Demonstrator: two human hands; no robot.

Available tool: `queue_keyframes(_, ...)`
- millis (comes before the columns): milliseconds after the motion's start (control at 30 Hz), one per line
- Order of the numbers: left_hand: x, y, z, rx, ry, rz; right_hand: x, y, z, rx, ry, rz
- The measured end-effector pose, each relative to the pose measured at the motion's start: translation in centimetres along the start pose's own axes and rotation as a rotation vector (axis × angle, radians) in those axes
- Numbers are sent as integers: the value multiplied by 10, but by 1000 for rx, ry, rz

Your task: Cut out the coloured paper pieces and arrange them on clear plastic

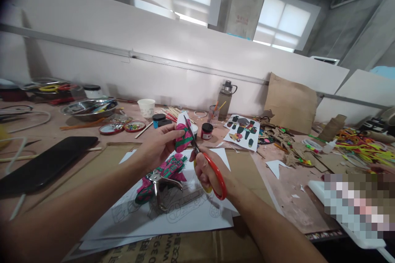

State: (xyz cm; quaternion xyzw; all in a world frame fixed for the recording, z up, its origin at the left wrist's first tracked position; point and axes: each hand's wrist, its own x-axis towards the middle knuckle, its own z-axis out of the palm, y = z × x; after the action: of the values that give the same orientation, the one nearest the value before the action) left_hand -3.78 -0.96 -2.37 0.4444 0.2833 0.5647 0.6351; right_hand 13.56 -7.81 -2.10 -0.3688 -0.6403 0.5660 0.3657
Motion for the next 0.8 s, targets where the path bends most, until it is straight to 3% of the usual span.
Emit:
queue_keyframes(233,0,-1,0,16,-7,-16,-4,-8,2,-52,21,20)
queue_keyframes(500,-1,0,1,26,-10,-21,0,3,2,3,86,54)
queue_keyframes(800,-2,0,1,22,-13,-9,-8,-35,8,-139,108,127)
